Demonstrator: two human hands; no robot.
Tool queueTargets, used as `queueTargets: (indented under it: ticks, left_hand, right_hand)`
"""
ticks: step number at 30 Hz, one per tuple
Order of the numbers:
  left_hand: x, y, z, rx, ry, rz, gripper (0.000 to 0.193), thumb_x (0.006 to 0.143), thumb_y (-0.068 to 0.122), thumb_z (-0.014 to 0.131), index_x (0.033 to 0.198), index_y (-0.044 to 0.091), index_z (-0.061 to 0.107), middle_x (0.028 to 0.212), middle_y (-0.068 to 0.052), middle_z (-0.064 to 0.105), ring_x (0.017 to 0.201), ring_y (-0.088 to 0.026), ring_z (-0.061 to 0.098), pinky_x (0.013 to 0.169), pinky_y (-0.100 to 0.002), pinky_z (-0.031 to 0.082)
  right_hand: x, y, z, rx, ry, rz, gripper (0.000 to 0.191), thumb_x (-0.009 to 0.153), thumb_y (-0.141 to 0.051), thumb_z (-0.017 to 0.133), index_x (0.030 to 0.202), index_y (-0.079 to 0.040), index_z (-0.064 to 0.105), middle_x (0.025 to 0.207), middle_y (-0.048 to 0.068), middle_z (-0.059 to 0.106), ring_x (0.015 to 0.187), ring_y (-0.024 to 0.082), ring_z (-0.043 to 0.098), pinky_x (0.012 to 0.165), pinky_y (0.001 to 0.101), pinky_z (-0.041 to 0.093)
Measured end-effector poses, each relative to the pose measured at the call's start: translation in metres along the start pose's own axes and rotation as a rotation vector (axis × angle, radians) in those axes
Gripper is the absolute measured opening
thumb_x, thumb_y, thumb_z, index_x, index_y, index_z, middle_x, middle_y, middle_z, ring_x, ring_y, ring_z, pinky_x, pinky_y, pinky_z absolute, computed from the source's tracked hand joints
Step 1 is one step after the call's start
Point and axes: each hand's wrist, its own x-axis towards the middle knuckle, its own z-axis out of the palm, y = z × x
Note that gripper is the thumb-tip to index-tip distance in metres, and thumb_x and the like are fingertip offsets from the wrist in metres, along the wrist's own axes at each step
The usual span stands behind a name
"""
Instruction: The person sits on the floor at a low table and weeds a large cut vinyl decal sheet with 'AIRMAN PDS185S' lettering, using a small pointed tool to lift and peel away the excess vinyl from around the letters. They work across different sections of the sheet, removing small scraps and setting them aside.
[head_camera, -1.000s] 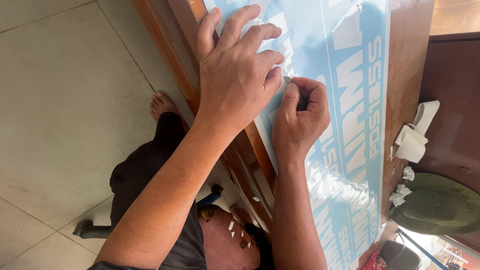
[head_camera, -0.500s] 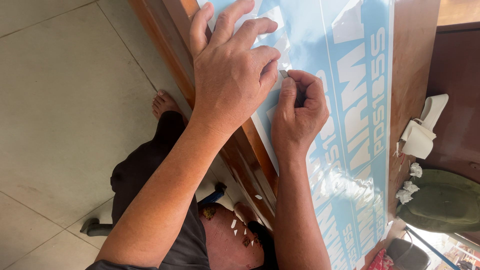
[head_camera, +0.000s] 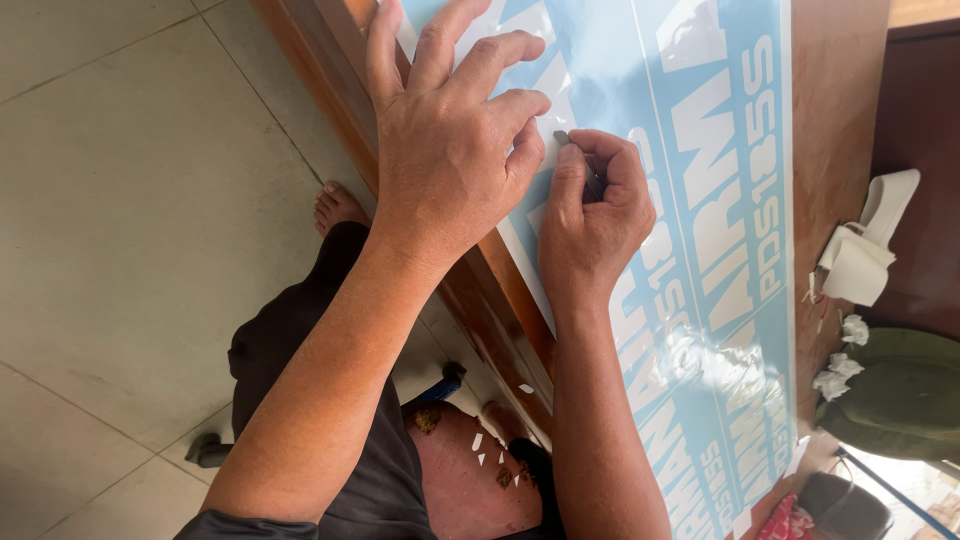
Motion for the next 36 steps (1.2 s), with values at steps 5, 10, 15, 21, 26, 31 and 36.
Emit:
queueTargets:
  ticks: [5, 10, 15, 21, 26, 31, 36]
  left_hand:
    - [-0.003, 0.003, -0.002, 0.016, -0.045, 0.026, 0.012, 0.093, 0.006, 0.073, 0.095, 0.015, 0.082, 0.137, -0.001, 0.065, 0.145, -0.027, 0.041, 0.124, -0.066, 0.007]
    - [-0.004, 0.007, -0.005, 0.006, -0.093, 0.038, 0.007, 0.097, 0.013, 0.078, 0.102, 0.016, 0.082, 0.14, -0.002, 0.063, 0.143, -0.029, 0.044, 0.123, -0.071, 0.007]
    - [-0.007, 0.01, -0.003, 0.038, -0.124, 0.041, 0.016, 0.103, 0.012, 0.075, 0.118, 0.017, 0.079, 0.141, -0.005, 0.061, 0.136, -0.03, 0.047, 0.12, -0.069, 0.011]
    - [-0.011, 0.008, 0.0, 0.039, -0.11, 0.037, 0.011, 0.102, 0.013, 0.074, 0.111, 0.017, 0.079, 0.132, -0.003, 0.063, 0.129, -0.027, 0.052, 0.118, -0.065, 0.017]
    - [-0.011, 0.006, 0.002, 0.083, -0.059, 0.066, 0.014, 0.099, 0.011, 0.072, 0.108, 0.018, 0.079, 0.12, -0.001, 0.065, 0.122, -0.024, 0.054, 0.118, -0.059, 0.024]
    - [-0.009, 0.008, -0.001, 0.086, -0.055, 0.039, 0.023, 0.092, 0.003, 0.07, 0.106, 0.018, 0.079, 0.114, -0.001, 0.065, 0.116, -0.025, 0.056, 0.116, -0.056, 0.029]
    - [-0.005, 0.014, -0.005, 0.194, -0.06, 0.093, 0.039, 0.089, 0.0, 0.07, 0.123, 0.016, 0.078, 0.114, -0.004, 0.065, 0.111, -0.026, 0.056, 0.108, -0.058, 0.028]
  right_hand:
    - [-0.002, 0.002, -0.001, 0.014, -0.007, -0.058, 0.006, 0.103, -0.006, 0.065, 0.107, -0.003, 0.068, 0.091, 0.004, 0.069, 0.076, 0.008, 0.061, 0.067, 0.0255, 0.051]
    - [-0.004, 0.006, -0.003, -0.07, -0.005, -0.164, 0.005, 0.105, -0.007, 0.068, 0.109, -0.006, 0.07, 0.093, 0.004, 0.07, 0.082, 0.012, 0.065, 0.073, 0.0292, 0.054]
    - [-0.004, 0.009, -0.003, -0.031, -0.016, -0.136, 0.006, 0.104, -0.007, 0.067, 0.109, -0.007, 0.07, 0.093, 0.004, 0.07, 0.083, 0.012, 0.067, 0.07, 0.029, 0.055]
    - [-0.005, 0.015, -0.001, 0.04, -0.005, -0.115, 0.005, 0.105, -0.006, 0.065, 0.107, -0.007, 0.069, 0.091, 0.002, 0.07, 0.08, 0.009, 0.067, 0.07, 0.0258, 0.055]
    - [-0.006, 0.022, -0.001, 0.163, 0.05, -0.052, 0.004, 0.107, -0.005, 0.063, 0.107, -0.005, 0.067, 0.091, 0.001, 0.07, 0.077, 0.007, 0.062, 0.068, 0.0243, 0.051]
    - [-0.006, 0.029, -0.001, 0.178, 0.089, -0.077, 0.005, 0.108, -0.006, 0.062, 0.108, -0.005, 0.066, 0.091, 0.001, 0.069, 0.078, 0.005, 0.061, 0.07, 0.023, 0.052]
    - [-0.007, 0.033, -0.001, 0.243, 0.071, -0.087, 0.004, 0.11, -0.006, 0.061, 0.11, -0.006, 0.066, 0.094, 0.0, 0.069, 0.081, 0.005, 0.063, 0.073, 0.0226, 0.054]
